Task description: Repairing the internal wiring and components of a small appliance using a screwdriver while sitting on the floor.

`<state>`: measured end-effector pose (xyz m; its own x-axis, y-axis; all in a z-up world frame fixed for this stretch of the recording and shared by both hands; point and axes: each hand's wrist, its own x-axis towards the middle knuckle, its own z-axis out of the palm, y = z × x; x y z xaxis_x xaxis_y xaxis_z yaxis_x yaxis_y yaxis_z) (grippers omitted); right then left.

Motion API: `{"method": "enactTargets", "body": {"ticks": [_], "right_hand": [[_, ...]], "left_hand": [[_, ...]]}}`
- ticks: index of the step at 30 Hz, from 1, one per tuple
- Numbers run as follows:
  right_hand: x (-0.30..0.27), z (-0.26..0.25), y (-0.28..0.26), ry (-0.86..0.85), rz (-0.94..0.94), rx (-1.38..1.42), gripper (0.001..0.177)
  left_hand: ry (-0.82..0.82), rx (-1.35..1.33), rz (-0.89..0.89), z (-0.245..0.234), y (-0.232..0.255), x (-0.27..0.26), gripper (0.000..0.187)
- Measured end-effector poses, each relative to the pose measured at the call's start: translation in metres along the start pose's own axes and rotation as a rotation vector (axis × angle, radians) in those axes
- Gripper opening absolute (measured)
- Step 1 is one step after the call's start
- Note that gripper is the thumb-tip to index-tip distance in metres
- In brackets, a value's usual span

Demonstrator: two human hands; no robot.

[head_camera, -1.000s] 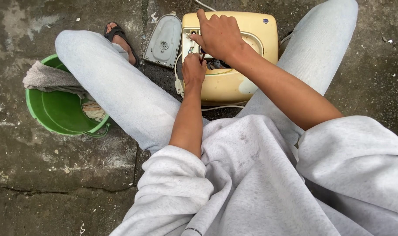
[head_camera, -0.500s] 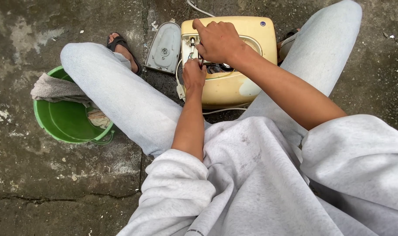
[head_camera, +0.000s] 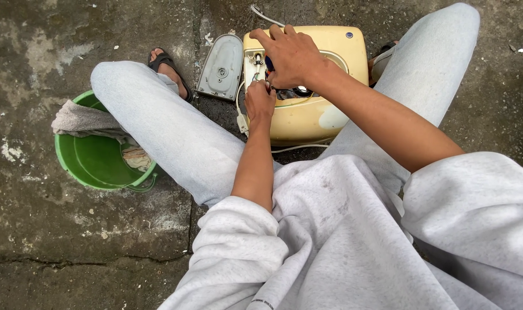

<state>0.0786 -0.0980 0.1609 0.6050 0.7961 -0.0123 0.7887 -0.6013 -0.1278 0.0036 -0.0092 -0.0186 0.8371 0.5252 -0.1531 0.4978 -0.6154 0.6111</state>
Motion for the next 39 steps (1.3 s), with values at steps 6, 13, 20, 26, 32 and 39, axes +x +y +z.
{"method": "enactTargets", "body": {"ticks": [6, 13, 20, 26, 32, 39], "right_hand": [[0.0, 0.018, 0.006, 0.211, -0.03, -0.202, 0.078], [-0.006, 0.004, -0.001, 0.223, -0.011, -0.049, 0.053], [-0.006, 0.019, -0.004, 0.268, 0.069, -0.268, 0.06], [-0.006, 0.01, 0.002, 0.123, 0.003, -0.079, 0.064], [-0.007, 0.01, 0.001, 0.208, 0.009, -0.149, 0.075], [-0.009, 0.006, 0.009, 0.188, 0.067, 0.078, 0.047]], "left_hand": [[-0.009, -0.011, 0.004, -0.001, -0.001, 0.001, 0.008], [0.027, -0.005, 0.033, 0.013, -0.009, 0.006, 0.01], [0.034, -0.006, 0.035, 0.011, -0.008, 0.004, 0.009], [0.03, -0.013, 0.027, 0.009, -0.007, 0.003, 0.009], [0.011, 0.001, 0.021, 0.007, -0.005, 0.004, 0.009], [0.012, -0.039, 0.0, 0.001, -0.001, -0.002, 0.007]]}}
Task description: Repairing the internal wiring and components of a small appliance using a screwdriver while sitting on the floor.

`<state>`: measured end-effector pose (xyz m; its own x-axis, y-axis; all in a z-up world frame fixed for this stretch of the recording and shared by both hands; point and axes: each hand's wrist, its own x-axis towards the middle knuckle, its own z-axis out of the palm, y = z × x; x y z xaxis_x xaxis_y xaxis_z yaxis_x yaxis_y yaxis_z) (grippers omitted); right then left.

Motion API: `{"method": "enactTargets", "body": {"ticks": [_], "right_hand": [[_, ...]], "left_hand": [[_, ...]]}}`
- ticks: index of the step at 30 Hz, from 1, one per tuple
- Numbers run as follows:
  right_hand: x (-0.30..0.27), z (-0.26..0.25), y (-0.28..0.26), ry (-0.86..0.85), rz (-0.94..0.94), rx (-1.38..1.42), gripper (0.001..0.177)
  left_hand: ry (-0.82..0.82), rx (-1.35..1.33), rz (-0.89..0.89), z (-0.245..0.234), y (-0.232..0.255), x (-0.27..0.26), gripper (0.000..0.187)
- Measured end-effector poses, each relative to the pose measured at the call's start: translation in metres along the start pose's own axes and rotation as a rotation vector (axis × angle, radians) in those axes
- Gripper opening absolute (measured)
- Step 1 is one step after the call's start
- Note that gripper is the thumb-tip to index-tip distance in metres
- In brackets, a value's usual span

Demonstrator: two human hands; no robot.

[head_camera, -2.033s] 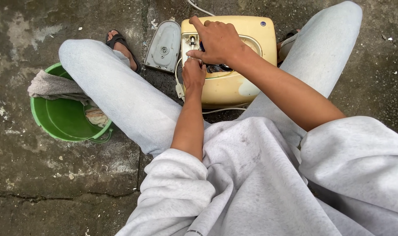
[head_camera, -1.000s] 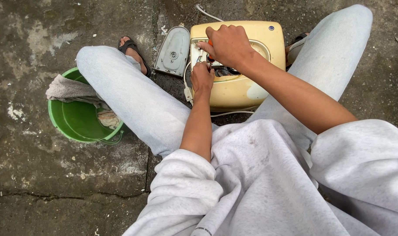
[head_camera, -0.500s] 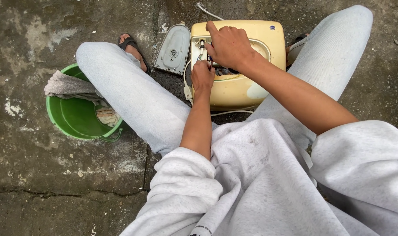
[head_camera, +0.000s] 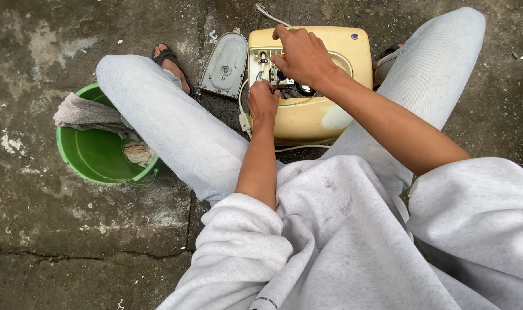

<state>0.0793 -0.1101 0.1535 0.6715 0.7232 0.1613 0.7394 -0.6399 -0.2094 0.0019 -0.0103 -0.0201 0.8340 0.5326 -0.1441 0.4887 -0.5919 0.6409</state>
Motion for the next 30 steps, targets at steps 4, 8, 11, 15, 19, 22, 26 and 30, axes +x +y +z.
{"method": "enactTargets", "body": {"ticks": [4, 8, 11, 15, 19, 22, 26, 30], "right_hand": [[-0.003, -0.007, -0.001, 0.042, -0.034, 0.307, 0.042], [-0.006, -0.008, -0.003, 0.059, -0.019, 0.472, 0.051], [-0.004, -0.01, -0.004, 0.096, -0.064, 0.453, 0.05], [-0.002, -0.01, -0.002, 0.128, -0.08, 0.462, 0.05], [0.0, -0.007, 0.003, 0.147, -0.102, 0.404, 0.05], [-0.003, -0.015, 0.005, 0.172, -0.094, 0.405, 0.05], [-0.011, -0.031, 0.011, 0.288, -0.066, 0.401, 0.048], [-0.024, -0.03, 0.03, 0.412, -0.099, 0.55, 0.048]], "left_hand": [[0.024, 0.033, -0.082, -0.001, -0.003, -0.005, 0.034], [-0.016, 0.048, -0.106, -0.001, 0.001, -0.005, 0.04], [-0.045, 0.036, -0.127, -0.005, 0.004, -0.004, 0.037], [-0.072, 0.038, -0.137, -0.006, 0.005, -0.003, 0.034], [-0.061, 0.023, -0.125, -0.004, 0.003, -0.002, 0.03], [-0.047, 0.025, -0.127, -0.001, 0.002, 0.001, 0.026], [0.026, 0.128, -0.083, 0.007, 0.003, 0.005, 0.023], [0.008, 0.259, -0.058, 0.021, 0.001, 0.014, 0.021]]}}
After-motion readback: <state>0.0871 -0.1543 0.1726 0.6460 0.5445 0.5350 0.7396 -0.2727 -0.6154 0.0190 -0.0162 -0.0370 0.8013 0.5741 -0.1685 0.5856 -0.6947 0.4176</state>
